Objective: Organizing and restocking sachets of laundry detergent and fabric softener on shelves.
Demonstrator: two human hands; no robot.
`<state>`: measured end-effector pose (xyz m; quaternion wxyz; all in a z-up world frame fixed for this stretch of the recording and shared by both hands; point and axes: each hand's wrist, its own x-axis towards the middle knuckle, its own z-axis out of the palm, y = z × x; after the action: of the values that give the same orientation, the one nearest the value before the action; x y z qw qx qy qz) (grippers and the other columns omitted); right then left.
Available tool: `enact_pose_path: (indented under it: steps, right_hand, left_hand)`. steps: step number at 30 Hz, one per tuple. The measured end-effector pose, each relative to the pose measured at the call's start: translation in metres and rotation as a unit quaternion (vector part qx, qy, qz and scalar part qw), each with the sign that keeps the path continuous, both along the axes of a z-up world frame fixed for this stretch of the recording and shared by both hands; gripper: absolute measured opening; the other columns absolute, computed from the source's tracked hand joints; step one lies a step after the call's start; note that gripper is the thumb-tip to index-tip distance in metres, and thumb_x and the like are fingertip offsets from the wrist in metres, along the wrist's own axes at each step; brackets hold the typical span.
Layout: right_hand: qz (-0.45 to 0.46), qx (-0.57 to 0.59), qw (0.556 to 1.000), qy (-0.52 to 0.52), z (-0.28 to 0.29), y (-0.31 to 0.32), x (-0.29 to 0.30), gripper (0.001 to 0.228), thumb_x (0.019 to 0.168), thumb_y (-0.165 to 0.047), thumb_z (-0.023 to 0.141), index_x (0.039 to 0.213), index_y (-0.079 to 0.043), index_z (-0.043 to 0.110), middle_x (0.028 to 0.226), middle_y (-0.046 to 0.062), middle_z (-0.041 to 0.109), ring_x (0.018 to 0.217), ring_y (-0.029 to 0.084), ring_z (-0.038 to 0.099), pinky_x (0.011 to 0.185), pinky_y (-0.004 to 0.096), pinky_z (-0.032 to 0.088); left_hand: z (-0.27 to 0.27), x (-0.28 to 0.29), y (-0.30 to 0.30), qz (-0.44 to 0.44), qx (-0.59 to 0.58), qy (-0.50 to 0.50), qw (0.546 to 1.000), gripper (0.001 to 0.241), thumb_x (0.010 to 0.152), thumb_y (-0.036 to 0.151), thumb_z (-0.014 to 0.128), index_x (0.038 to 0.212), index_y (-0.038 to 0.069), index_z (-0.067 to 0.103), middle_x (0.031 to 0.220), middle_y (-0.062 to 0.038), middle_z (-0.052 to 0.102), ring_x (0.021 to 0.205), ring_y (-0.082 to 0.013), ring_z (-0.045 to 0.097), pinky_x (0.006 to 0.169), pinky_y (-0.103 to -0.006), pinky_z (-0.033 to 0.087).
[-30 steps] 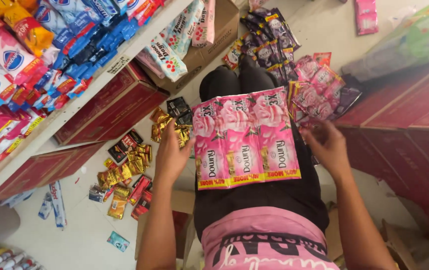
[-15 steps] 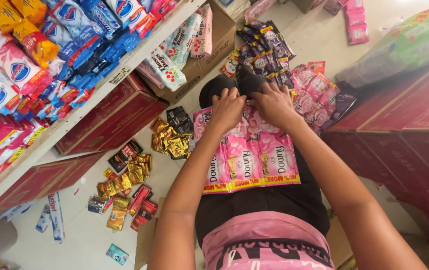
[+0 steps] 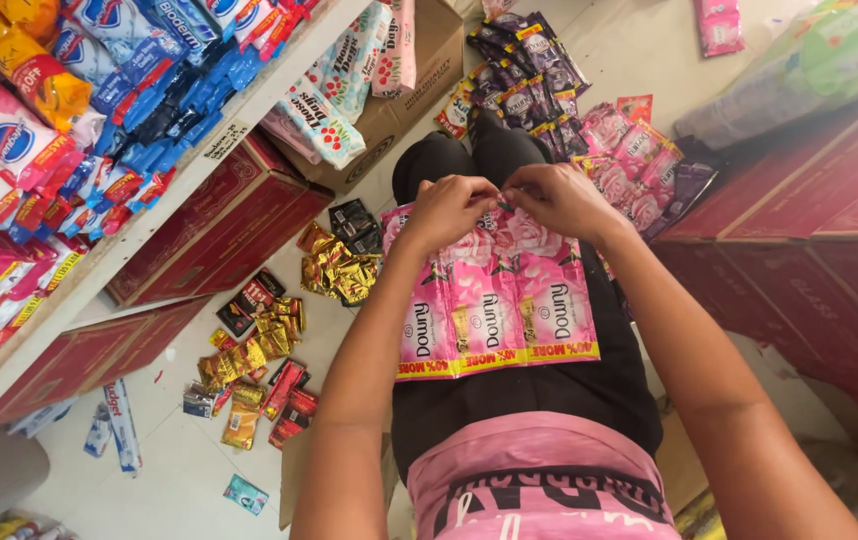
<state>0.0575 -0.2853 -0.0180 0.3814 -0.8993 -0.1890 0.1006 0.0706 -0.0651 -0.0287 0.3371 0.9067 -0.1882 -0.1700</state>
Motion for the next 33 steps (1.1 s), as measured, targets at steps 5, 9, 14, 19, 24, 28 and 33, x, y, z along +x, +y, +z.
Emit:
enact_pose_path:
  steps: [5, 9, 14, 19, 24, 28, 33]
  right_hand:
    - [-0.006, -0.033, 0.999, 0.01, -0.008, -0.002, 0.002, 0.024, 0.095, -0.03, 0.069, 0.101, -0.009, 0.077, 0.084, 0.013, 0.075, 0.078, 0.031, 0.073, 0.069, 0.043, 0.054]
    - [-0.021, 0.029, 0.999, 0.04, -0.03, -0.009, 0.002, 0.021, 0.094, -0.027, 0.071, 0.102, -0.008, 0.078, 0.08, 0.011, 0.074, 0.071, 0.024, 0.071, 0.066, 0.039, 0.053]
    - [-0.055, 0.107, 0.987, 0.106, -0.056, -0.015, -0.001, 0.02, 0.096, -0.023, 0.074, 0.102, -0.004, 0.078, 0.07, 0.004, 0.065, 0.064, 0.009, 0.055, 0.058, 0.031, 0.046]
    - [-0.071, 0.159, 0.974, 0.145, -0.064, -0.018, -0.003, 0.022, 0.097, -0.023, 0.073, 0.102, -0.001, 0.077, 0.067, -0.003, 0.058, 0.061, 0.003, 0.046, 0.052, 0.028, 0.04]
    - [-0.082, 0.2, 0.964, 0.158, -0.07, -0.018, -0.005, 0.024, 0.099, -0.023, 0.072, 0.102, 0.0, 0.076, 0.071, -0.006, 0.06, 0.064, 0.001, 0.049, 0.055, 0.025, 0.042]
    - [-0.086, 0.211, 0.96, 0.161, -0.075, -0.019, -0.007, 0.025, 0.099, -0.024, 0.072, 0.103, 0.001, 0.076, 0.072, -0.007, 0.062, 0.066, 0.0, 0.05, 0.057, 0.024, 0.043]
    - [-0.089, 0.218, 0.959, 0.16, -0.073, -0.019, -0.009, 0.027, 0.1, -0.025, 0.071, 0.103, 0.001, 0.076, 0.075, -0.006, 0.061, 0.069, 0.001, 0.049, 0.059, 0.024, 0.042]
  left_hand:
    - [-0.006, 0.003, -0.003, -0.009, 0.002, 0.007, 1.0, 0.022, 0.09, 0.033, 0.073, 0.102, 0.017, 0.08, 0.088, -0.009, 0.078, 0.087, -0.0249, 0.075, 0.083, -0.0433, 0.051]
    - [-0.017, 0.001, -0.002, 0.047, -0.096, 0.035, 0.994, 0.024, 0.085, 0.03, 0.078, 0.1, 0.013, 0.081, 0.087, -0.01, 0.079, 0.084, -0.0216, 0.079, 0.074, -0.0329, 0.059]
    - [-0.029, 0.0, -0.004, 0.051, -0.109, 0.041, 0.992, 0.024, 0.084, 0.031, 0.08, 0.099, 0.012, 0.081, 0.087, -0.01, 0.079, 0.081, -0.0209, 0.079, 0.072, -0.0329, 0.059]
    - [-0.042, 0.003, -0.005, 0.05, -0.138, 0.063, 0.987, 0.025, 0.084, 0.03, 0.081, 0.099, 0.011, 0.081, 0.085, -0.009, 0.08, 0.077, -0.0159, 0.079, 0.069, -0.0307, 0.057]
    - [-0.052, 0.005, -0.003, 0.051, -0.183, 0.098, 0.977, 0.023, 0.086, 0.028, 0.081, 0.1, 0.01, 0.081, 0.084, -0.005, 0.081, 0.075, -0.0081, 0.075, 0.068, -0.0267, 0.056]
    - [-0.051, 0.006, -0.003, 0.049, -0.174, 0.098, 0.979, 0.023, 0.086, 0.028, 0.081, 0.101, 0.01, 0.081, 0.083, -0.005, 0.081, 0.075, -0.0077, 0.074, 0.068, -0.027, 0.055]
    - [-0.051, 0.007, -0.002, 0.048, -0.187, 0.107, 0.975, 0.025, 0.085, 0.03, 0.082, 0.099, 0.01, 0.082, 0.082, -0.004, 0.081, 0.074, -0.0063, 0.073, 0.068, -0.0263, 0.055]
